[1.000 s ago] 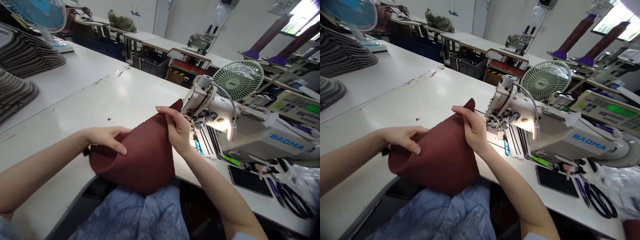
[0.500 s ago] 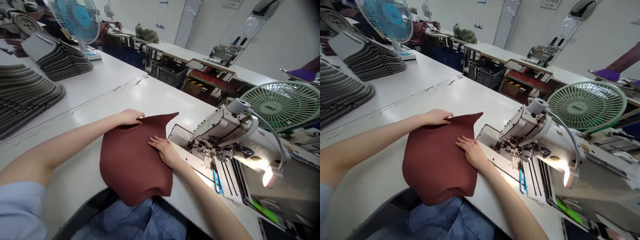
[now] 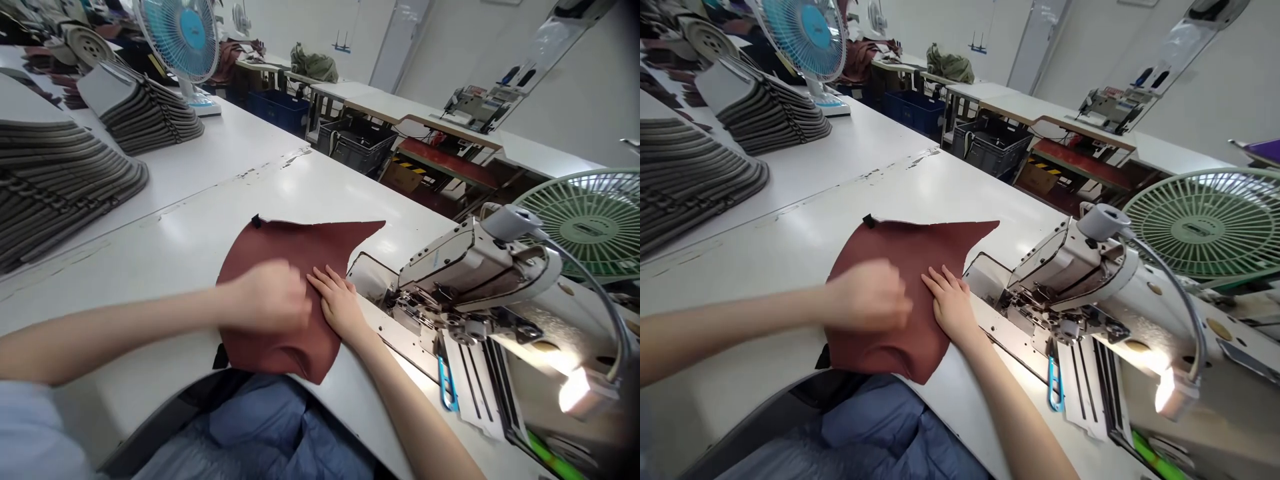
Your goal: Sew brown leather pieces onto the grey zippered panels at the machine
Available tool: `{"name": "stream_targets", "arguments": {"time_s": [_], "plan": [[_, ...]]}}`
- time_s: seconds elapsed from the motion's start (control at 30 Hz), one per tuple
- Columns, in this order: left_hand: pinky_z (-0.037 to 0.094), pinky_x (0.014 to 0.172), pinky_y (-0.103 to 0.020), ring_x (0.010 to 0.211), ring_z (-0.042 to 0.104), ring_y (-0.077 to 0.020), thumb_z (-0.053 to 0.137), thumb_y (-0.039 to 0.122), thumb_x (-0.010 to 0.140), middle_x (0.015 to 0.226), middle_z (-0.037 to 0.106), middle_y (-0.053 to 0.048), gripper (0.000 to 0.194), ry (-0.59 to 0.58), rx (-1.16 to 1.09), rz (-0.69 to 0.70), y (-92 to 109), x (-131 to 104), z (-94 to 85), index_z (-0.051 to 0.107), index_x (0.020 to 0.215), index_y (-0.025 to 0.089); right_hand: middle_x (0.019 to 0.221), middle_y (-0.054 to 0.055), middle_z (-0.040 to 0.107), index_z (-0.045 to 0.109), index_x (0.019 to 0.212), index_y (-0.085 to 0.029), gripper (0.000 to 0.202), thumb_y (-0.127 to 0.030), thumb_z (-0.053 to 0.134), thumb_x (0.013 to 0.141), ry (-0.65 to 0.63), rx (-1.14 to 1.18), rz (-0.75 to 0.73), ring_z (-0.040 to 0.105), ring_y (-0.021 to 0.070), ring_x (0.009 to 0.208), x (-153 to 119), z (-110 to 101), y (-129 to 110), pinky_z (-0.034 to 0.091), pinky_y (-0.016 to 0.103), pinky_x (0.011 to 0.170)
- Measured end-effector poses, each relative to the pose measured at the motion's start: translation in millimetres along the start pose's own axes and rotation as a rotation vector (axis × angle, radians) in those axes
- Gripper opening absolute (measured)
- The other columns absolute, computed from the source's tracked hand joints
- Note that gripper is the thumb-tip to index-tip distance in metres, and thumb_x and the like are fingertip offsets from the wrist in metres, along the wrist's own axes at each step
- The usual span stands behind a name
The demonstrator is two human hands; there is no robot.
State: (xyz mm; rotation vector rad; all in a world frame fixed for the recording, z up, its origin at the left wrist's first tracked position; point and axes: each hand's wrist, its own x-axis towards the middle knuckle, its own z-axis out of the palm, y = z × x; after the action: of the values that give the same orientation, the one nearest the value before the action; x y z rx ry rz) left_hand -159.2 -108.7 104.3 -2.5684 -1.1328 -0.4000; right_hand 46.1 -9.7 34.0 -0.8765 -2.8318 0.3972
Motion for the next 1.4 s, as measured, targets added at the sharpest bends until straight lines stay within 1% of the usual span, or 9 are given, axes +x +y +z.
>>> {"name": "stream_targets", "arguments": {"time_s": [0.07, 0.17, 0.47, 0.63, 0.8, 1.0, 1.2, 1.3, 1.4], "plan": [[0.038, 0.056, -0.032, 0.061, 0.048, -0.0142, 0.055, 0.032, 0.091, 0.081, 0.065, -0.004, 0.018, 0.004, -0.011, 0.207, 41, -23, -12.0, 0.068, 0.102, 0.026, 0.152, 0.000, 0.042, 0.048, 0.143, -0.027, 0.061, -0.006, 0.036, 0.087, 0.004, 0.019, -0.007, 0.030, 0.0248, 0.144, 0, 0, 0, 0.031, 0.047, 0.107], [0.046, 0.063, -0.031, 0.073, 0.055, -0.0145, 0.060, 0.020, 0.087, 0.103, 0.068, -0.005, 0.027, 0.017, 0.144, 0.135, 64, -42, -22.2, 0.065, 0.113, 0.025, 0.151, 0.002, 0.044, 0.050, 0.141, -0.027, 0.061, -0.007, 0.036, 0.085, 0.026, 0.075, -0.011, 0.032, 0.0259, 0.143, 0, 0, 3, 0.033, 0.049, 0.106], [0.051, 0.096, -0.039, 0.119, 0.057, -0.0247, 0.053, 0.010, 0.091, 0.109, 0.069, -0.010, 0.017, 0.270, 0.335, -0.185, -2, -36, -37.1, 0.063, 0.103, 0.016, 0.147, 0.003, 0.049, 0.063, 0.128, -0.029, 0.069, 0.000, 0.033, 0.074, -0.021, 0.302, -0.091, 0.043, 0.0260, 0.137, 8, -6, 32, 0.034, 0.053, 0.110], [0.051, 0.092, -0.028, 0.103, 0.065, -0.0177, 0.042, -0.006, 0.078, 0.102, 0.073, -0.004, 0.043, -0.179, -0.440, -0.222, 0, -66, -53.2, 0.066, 0.103, 0.019, 0.158, -0.005, 0.030, 0.052, 0.138, -0.041, 0.079, 0.001, 0.031, 0.074, -0.109, 0.091, -0.023, 0.015, 0.0324, 0.149, 11, -9, 37, 0.027, 0.067, 0.107], [0.050, 0.085, -0.017, 0.101, 0.067, -0.0122, 0.042, -0.010, 0.070, 0.114, 0.072, 0.002, 0.063, -0.646, -1.052, -0.209, 7, -92, -64.5, 0.066, 0.115, 0.026, 0.156, -0.002, 0.035, 0.037, 0.148, -0.039, 0.075, -0.003, 0.026, 0.083, -0.088, 0.014, -0.024, 0.035, 0.0246, 0.141, 17, -13, 35, 0.032, 0.058, 0.109], [0.049, 0.078, -0.028, 0.092, 0.065, -0.0212, 0.054, -0.004, 0.073, 0.093, 0.072, -0.004, 0.056, -0.609, -0.439, -0.303, 32, -100, -84.1, 0.071, 0.111, 0.034, 0.152, -0.002, 0.042, 0.034, 0.150, -0.037, 0.063, -0.017, 0.033, 0.090, -0.029, -0.178, 0.010, 0.031, 0.0305, 0.139, 25, -8, 29, 0.034, 0.058, 0.106], [0.049, 0.094, -0.022, 0.112, 0.064, -0.0181, 0.057, 0.012, 0.088, 0.125, 0.067, -0.004, 0.052, -0.567, -1.153, -0.405, -6, -127, -117.0, 0.054, 0.138, 0.026, 0.141, 0.005, 0.051, 0.032, 0.152, -0.032, 0.060, -0.028, 0.038, 0.092, 0.117, -0.232, 0.024, 0.045, 0.0297, 0.126, 40, -1, 30, 0.042, 0.050, 0.101], [0.052, 0.090, -0.022, 0.110, 0.065, -0.0174, 0.053, 0.021, 0.093, 0.122, 0.069, -0.006, 0.035, -0.444, -1.201, -0.648, -21, -139, -128.2, 0.063, 0.127, 0.023, 0.137, 0.006, 0.054, 0.045, 0.145, -0.031, 0.055, -0.025, 0.039, 0.091, 0.169, -0.233, 0.056, 0.049, 0.0306, 0.117, 48, 1, 28, 0.045, 0.050, 0.097], [0.051, 0.090, -0.021, 0.111, 0.063, -0.0164, 0.063, 0.029, 0.089, 0.128, 0.064, -0.006, 0.040, -0.492, -1.073, -0.644, -25, -145, -131.7, 0.061, 0.129, 0.025, 0.139, 0.006, 0.053, 0.055, 0.137, -0.032, 0.051, -0.023, 0.040, 0.090, 0.204, -0.241, 0.089, 0.049, 0.0317, 0.119, 55, 5, 25, 0.046, 0.052, 0.097]]}}
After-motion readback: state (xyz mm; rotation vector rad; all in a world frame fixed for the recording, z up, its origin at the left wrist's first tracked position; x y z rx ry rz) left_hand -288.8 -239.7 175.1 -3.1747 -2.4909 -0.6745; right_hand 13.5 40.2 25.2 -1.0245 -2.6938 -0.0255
